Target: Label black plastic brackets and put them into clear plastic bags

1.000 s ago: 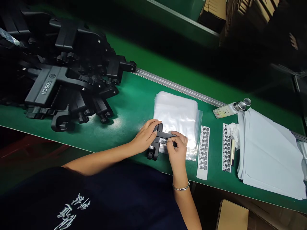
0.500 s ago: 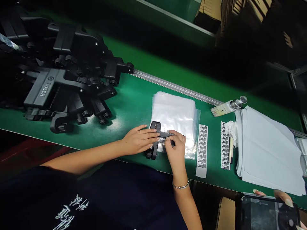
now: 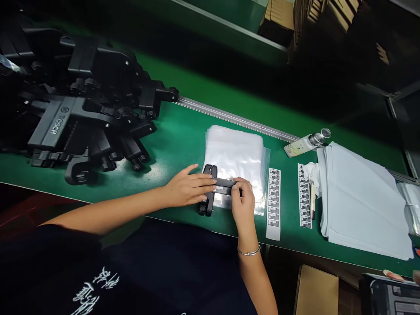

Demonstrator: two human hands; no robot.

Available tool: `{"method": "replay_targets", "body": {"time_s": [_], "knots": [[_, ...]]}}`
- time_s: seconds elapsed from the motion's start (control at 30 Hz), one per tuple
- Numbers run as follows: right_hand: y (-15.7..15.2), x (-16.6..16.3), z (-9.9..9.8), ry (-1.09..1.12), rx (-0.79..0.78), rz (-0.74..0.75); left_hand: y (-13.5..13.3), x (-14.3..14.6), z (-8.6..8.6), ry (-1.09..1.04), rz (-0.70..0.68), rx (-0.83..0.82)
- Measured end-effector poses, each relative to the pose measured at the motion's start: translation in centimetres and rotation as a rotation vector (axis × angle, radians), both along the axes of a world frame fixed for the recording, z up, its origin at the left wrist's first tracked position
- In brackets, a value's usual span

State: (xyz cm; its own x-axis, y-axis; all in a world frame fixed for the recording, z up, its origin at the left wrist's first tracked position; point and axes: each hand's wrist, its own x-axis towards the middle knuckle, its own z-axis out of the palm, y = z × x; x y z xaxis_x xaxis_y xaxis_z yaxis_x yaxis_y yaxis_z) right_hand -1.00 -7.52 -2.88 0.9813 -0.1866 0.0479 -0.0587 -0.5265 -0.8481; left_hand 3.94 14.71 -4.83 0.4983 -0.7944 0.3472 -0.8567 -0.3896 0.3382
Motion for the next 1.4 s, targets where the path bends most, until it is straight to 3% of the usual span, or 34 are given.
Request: {"method": "replay_targets", "body": {"time_s": [0.13, 0.33, 0.47, 0.6, 0.8, 0.87, 0.93, 1.07, 1.13, 1.27, 1.4], "knots": [[-0.1, -0.1, 0.1, 0.019, -0.024, 0.035, -0.4, 0.8, 1.1, -0.041, -0.077, 0.135], [-0.6, 0.0, 0.1, 0.028, -0.018, 0.074, -3.7, 1.6, 2.8, -0.150, -0.154, 0.225], [-0.9, 0.0, 0.0, 0.032, -0.003, 0.111, -2.1, 1.4, 2.6, -0.179, -0.153, 0.214], [-1.0, -0.1, -0.2, 0.026, 0.011, 0.139, 0.6, 0.7, 2.1, -0.209, -0.055, 0.184], [-1.3, 0.1, -0.5, -0.012, 0.020, 0.168, -3.3, 0.3, 2.7, -0.192, -0.103, 0.186], [-1.5, 0.0, -0.4, -0.019, 0.013, 0.166, -3.1, 0.3, 2.8, -0.148, -0.108, 0.181], [-1.7, -0.2, -0.3, -0.014, -0.002, 0.179, -1.1, 0.2, 2.7, -0.090, -0.014, 0.117], [-2.1, -0.5, -0.2, -0.023, -0.195, 0.332, 3.3, -0.2, 2.2, 0.166, 0.445, -0.183], [-2.3, -0.6, -0.3, -0.043, -0.301, 0.388, 3.8, -0.6, 1.9, 0.345, 0.560, -0.315], [-2.9, -1.5, -0.8, -0.092, -0.252, 0.345, 1.8, -1.4, 1.6, 0.575, 0.533, -0.454], [-3.0, -3.4, -1.9, -0.148, 0.045, 0.168, -0.8, -2.1, 2.9, 0.633, 0.314, -0.443]]}}
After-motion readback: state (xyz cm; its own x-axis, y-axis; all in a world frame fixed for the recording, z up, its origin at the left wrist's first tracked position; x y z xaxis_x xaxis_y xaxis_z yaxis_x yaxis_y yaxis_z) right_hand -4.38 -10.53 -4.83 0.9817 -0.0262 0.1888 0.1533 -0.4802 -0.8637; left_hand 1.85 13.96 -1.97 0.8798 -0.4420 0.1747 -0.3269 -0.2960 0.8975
